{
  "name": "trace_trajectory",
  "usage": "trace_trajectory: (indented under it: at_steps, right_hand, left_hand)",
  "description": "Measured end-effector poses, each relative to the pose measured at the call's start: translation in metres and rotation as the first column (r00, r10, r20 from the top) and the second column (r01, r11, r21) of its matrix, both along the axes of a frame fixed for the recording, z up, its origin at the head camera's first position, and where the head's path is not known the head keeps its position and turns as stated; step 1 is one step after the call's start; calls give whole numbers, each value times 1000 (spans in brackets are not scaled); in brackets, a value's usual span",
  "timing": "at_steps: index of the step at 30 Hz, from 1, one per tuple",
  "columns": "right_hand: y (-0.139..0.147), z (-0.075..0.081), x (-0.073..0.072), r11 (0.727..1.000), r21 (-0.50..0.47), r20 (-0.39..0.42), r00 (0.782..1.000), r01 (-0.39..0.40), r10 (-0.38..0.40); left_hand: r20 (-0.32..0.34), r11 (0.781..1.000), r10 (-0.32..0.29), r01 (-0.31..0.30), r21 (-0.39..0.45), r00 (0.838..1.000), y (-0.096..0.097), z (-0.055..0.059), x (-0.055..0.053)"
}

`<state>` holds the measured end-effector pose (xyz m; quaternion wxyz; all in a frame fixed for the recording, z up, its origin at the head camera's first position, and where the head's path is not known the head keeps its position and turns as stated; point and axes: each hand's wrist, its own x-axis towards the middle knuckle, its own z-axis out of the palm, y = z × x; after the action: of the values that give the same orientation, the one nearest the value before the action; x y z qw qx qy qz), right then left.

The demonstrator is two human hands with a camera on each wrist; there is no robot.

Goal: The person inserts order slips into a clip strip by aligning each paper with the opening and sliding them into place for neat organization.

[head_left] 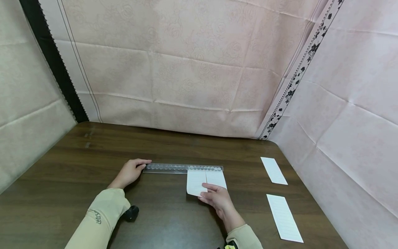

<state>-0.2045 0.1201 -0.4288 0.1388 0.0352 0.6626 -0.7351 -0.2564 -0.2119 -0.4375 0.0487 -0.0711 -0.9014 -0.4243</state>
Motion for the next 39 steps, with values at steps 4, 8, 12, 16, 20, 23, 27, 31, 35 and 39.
trace_trajectory:
  at_steps: [4,8,12,16,20,23,27,31,35,39]
  right_hand:
    - [0,0,-1,1000,-5,-3,1000,5,-5]
    - [0,0,-1,1000,-11,-7,1000,10,-10]
    - [0,0,0,1000,-14,-8,1000,6,-7]
    - [1,0,0,1000,-13,-9,1000,8,-8]
    - [1,0,0,1000,-15,-4,1000,18,-18]
    - [1,1,0,1000,-16,-3,1000,22,-22]
    - [2,2,1,1000,2,-7,1000,18,-18]
    - [4,3,2,1000,11,-12,1000,18,-18]
    - [7,5,2,999,14,-7,999,36,-36]
    - [10,8,3,999,22,-7,999,47,-47]
  left_hand:
    - [1,1000,-3,3,-3,1000,0,-1,-1]
    - [0,1000,-4,4,-6,1000,0,-2,-1]
    - [3,1000,-1,1,-1,1000,0,-2,-1]
    - [13,1000,2,-2,6,1000,0,-3,-2]
    - [14,1000,1,-1,7,1000,0,-3,-1]
    - [13,1000,1,-1,4,1000,0,-3,-1]
    - [18,1000,6,-6,6,1000,0,-2,0]
    - [9,1000,2,-2,2,1000,0,-1,0]
    - [2,1000,1,-1,-2,1000,0,-1,0]
    - [-12,1000,-3,3,-5,1000,0,-1,0]
